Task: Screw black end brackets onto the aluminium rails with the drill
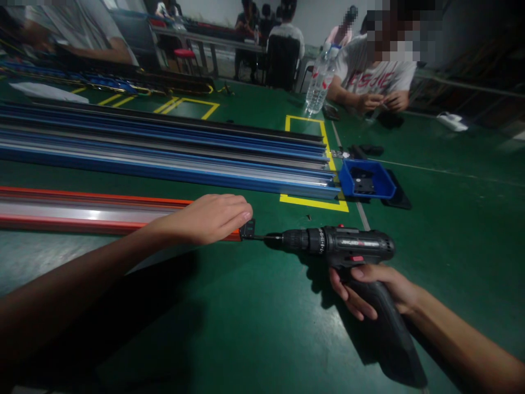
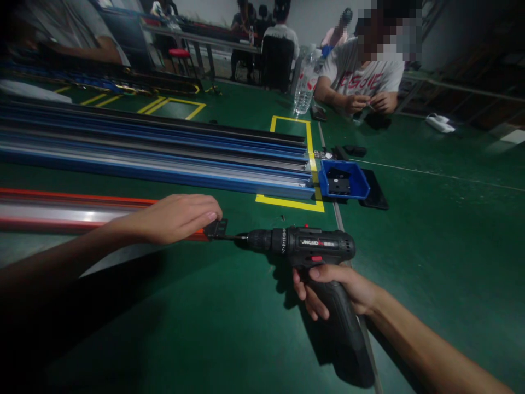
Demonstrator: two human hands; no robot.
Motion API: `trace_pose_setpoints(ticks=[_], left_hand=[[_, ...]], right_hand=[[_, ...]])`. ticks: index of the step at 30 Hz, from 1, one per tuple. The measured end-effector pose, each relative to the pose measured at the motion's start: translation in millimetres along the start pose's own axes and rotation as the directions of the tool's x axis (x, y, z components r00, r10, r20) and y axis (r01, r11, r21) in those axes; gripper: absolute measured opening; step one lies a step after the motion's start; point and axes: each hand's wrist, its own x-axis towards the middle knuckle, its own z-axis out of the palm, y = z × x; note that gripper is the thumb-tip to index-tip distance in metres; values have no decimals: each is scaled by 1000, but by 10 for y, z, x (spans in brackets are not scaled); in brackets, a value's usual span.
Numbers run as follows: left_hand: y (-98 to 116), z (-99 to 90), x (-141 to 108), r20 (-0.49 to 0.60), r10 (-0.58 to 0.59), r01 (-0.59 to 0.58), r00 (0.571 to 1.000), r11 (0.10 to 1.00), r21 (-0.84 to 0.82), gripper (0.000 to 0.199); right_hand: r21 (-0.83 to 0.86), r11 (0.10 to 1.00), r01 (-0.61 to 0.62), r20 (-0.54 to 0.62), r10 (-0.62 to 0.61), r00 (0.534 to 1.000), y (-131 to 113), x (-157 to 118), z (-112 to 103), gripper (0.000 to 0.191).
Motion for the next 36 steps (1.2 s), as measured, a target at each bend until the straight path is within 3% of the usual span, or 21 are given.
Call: trace_pose_setpoints(ticks=[25, 36], left_hand=[[-4, 8, 20, -1, 3, -3, 1000, 1000, 21, 45], [-2, 14, 18, -11, 2, -2, 1000, 1000, 15, 44]], right_hand=[[-85, 995, 58, 18, -57, 998, 10, -38, 46, 32], [49, 999, 5, -29, -4, 1000, 41, -16, -37, 28]])
